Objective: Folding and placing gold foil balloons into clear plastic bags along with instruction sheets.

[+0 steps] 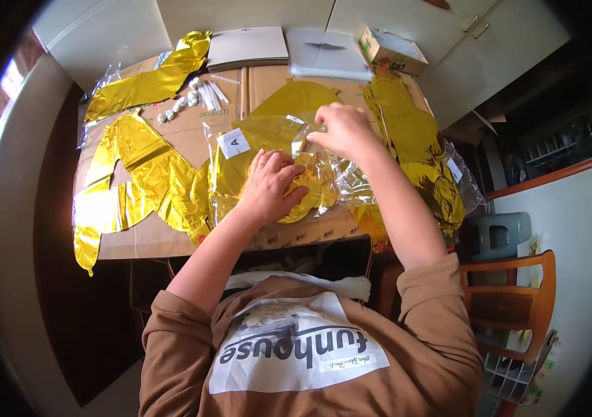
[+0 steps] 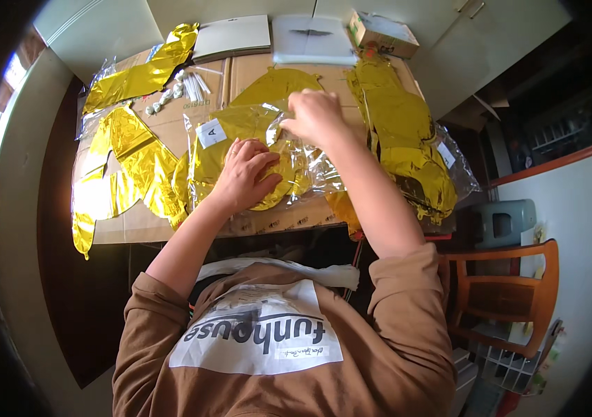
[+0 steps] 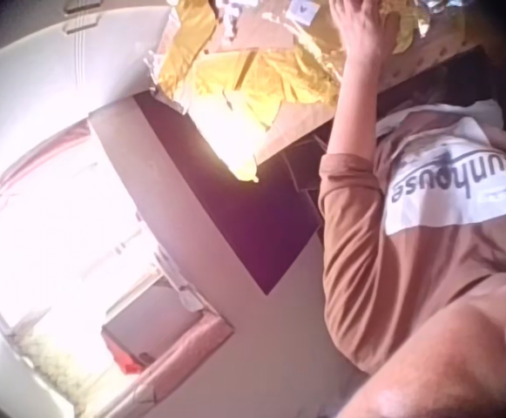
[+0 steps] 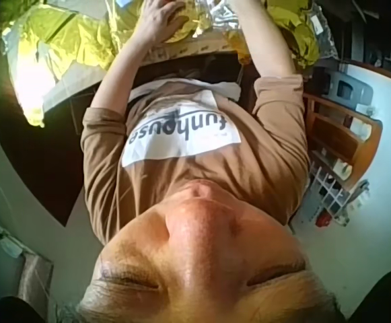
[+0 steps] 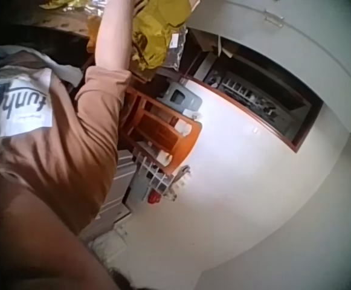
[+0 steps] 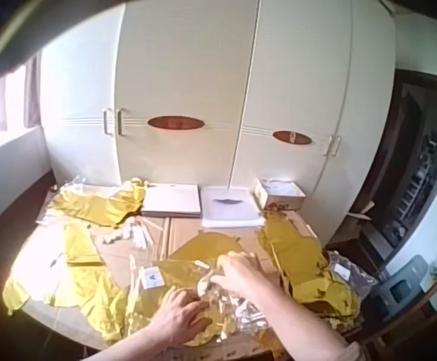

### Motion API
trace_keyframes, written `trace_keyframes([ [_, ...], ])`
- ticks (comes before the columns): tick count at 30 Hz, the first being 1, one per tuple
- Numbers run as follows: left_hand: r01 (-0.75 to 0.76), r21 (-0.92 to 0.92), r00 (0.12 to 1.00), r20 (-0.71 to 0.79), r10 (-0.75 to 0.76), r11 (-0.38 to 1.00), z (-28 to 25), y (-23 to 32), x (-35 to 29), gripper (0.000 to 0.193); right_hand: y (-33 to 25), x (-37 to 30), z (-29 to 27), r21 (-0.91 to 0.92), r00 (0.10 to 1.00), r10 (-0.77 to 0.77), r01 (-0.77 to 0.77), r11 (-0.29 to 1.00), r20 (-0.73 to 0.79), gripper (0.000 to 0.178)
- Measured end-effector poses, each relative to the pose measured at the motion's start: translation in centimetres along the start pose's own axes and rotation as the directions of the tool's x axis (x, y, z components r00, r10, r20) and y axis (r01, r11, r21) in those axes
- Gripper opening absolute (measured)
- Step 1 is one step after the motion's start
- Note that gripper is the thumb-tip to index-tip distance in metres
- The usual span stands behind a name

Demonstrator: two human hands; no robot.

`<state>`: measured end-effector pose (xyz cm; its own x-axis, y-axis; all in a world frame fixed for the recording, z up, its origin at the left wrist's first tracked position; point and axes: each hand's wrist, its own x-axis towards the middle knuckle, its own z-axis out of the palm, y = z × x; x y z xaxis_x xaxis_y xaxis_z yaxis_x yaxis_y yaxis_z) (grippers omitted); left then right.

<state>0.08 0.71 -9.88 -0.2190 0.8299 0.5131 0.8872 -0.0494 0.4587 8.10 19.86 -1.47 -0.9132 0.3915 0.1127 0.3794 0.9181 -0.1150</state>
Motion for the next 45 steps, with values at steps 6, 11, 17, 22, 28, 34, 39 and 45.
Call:
trace_keyframes([
  [6, 0.022, -0.011, 1.0, -0.019, -0.022, 1.0, -0.2, 0.1, -0.1, 0.031, 7.7, 3.0, 2.0, 0.55, 0.928, 0.372, -0.305, 0.777, -0.009, 0.018],
  [11, 0.051, -0.09, 0.995, -0.085, -0.059, 0.995, 0.4, -0.4, -0.7, 0.022, 9.8, -1.0, 3.3, 0.672, 0.827, 0.419, -0.553, 0.493, 0.374, 0.026],
  [17, 0.07, -0.191, 0.972, -0.207, -0.11, 0.979, 0.1, -0.2, -0.7, 0.013, 9.1, -6.5, 0.3, 0.74, 0.871, 0.487, -0.292, 0.607, -0.056, 0.022],
  [22, 0.024, -0.212, 0.96, -0.269, -0.082, 0.977, -0.4, 0.0, -0.6, 0.018, 4.0, -6.0, -1.3, 0.811, 0.971, 0.104, -0.236, 0.535, 0.213, 0.019],
  [28, -0.014, -0.14, 0.947, -0.321, -0.032, 0.99, -0.4, 0.1, -0.5, 0.018, 2.9, -1.0, -1.7, 0.282, 0.748, 0.056, -0.317, 0.906, 0.662, 0.023],
  [34, -0.054, -0.109, 0.934, -0.356, 0.012, 0.993, 0.0, -0.1, -0.7, 0.021, 3.6, 1.9, 1.4, 0.323, 0.805, -0.145, -0.06, 0.945, 0.575, 0.041],
  [39, -0.042, -0.045, 0.92, -0.393, 0.021, 0.998, -0.4, 0.3, -0.6, 0.023, 1.8, 2.1, 4.3, 0.515, 0.718, -0.088, -0.403, 0.757, 0.691, 0.045],
  [45, 0.0, 0.008, 0.905, -0.426, 0.003, 1.0, -0.6, 0.2, -0.7, 0.027, 0.4, 3.2, 4.9, 0.407, 0.649, -0.012, -0.463, 0.787, 0.76, 0.043],
])
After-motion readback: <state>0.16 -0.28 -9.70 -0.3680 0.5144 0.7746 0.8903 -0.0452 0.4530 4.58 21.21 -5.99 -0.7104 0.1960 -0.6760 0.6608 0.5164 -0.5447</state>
